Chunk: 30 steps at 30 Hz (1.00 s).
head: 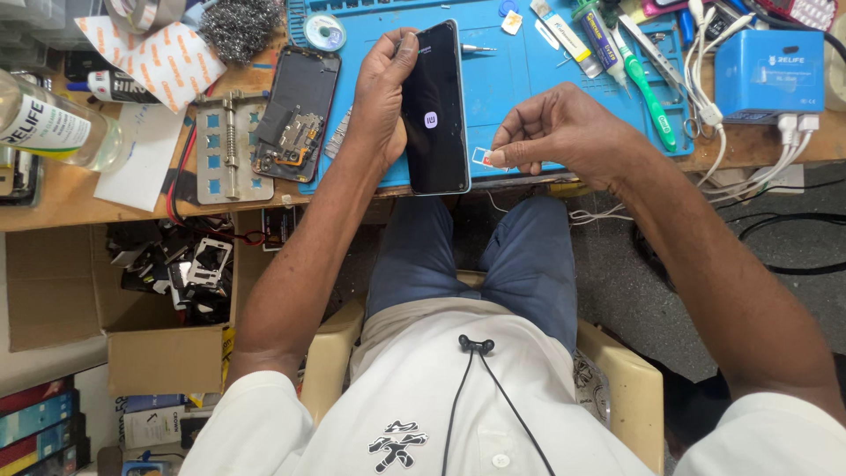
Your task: The person pries open a smartphone on a blue repair mat, uses a screwdriver to work on the internal components, then reassembles the phone, presses its power button, and fits the back cover onto the device.
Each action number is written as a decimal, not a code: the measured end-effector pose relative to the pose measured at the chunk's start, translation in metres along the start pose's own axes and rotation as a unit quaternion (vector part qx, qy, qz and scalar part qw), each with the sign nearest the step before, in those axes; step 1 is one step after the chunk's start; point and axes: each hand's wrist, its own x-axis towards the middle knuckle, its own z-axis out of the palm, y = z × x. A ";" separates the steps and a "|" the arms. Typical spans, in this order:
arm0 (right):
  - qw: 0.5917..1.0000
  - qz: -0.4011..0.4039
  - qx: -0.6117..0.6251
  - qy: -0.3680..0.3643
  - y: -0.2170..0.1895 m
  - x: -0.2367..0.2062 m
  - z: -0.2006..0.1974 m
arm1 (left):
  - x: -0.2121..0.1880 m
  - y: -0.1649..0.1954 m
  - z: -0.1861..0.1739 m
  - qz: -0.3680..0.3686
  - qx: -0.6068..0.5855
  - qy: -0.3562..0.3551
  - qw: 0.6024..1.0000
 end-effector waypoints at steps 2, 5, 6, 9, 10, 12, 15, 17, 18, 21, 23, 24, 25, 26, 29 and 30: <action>1.000 0.005 0.005 -0.002 0.000 0.004 0.000 | 0.000 0.000 0.001 -0.002 -0.010 0.001 1.000; 1.000 0.015 -0.002 -0.007 0.000 0.006 0.001 | 0.000 0.000 0.002 -0.012 -0.025 -0.012 1.000; 1.000 0.019 -0.007 -0.007 -0.001 0.007 0.001 | 0.000 -0.001 0.002 -0.012 -0.022 -0.012 1.000; 1.000 0.024 -0.008 -0.011 -0.003 0.007 0.002 | 0.001 -0.001 0.002 -0.008 -0.002 -0.005 1.000; 0.999 0.031 -0.021 -0.011 -0.004 0.007 0.001 | 0.001 -0.001 0.002 -0.005 0.012 -0.002 1.000; 0.998 0.043 -0.047 -0.011 -0.007 0.008 0.000 | 0.001 0.000 0.005 0.005 0.028 -0.005 1.000; 0.989 0.063 -0.128 -0.035 -0.010 0.010 -0.002 | -0.001 0.000 0.012 0.026 0.047 -0.024 0.998; 0.990 0.059 -0.116 -0.051 -0.011 0.012 -0.002 | -0.003 0.000 0.017 0.045 0.081 -0.037 0.995; 0.991 0.055 -0.111 -0.058 -0.011 0.013 -0.002 | -0.003 0.001 0.019 0.038 0.081 -0.032 0.995; 0.992 0.058 -0.105 -0.037 -0.009 0.013 0.000 | -0.004 0.001 0.022 0.032 0.085 -0.021 0.996; 0.991 0.054 -0.123 -0.020 -0.008 0.010 0.000 | -0.004 0.002 0.023 0.045 0.096 -0.018 0.994; 0.990 0.053 -0.132 -0.012 -0.008 0.009 0.000 | -0.004 0.002 0.023 0.048 0.088 -0.019 0.995; 0.991 0.040 -0.130 -0.012 -0.007 0.007 0.000 | -0.004 0.002 0.022 0.051 0.080 -0.021 0.995; 0.991 0.026 -0.128 -0.011 -0.006 0.006 -0.001 | -0.004 0.001 0.022 0.054 0.072 -0.024 0.996; 0.992 0.017 -0.128 -0.008 -0.002 0.005 -0.002 | -0.004 -0.001 0.024 0.048 0.088 -0.020 0.995; 0.992 0.022 -0.127 -0.008 0.000 0.006 -0.002 | -0.004 -0.002 0.025 0.051 0.089 -0.021 0.994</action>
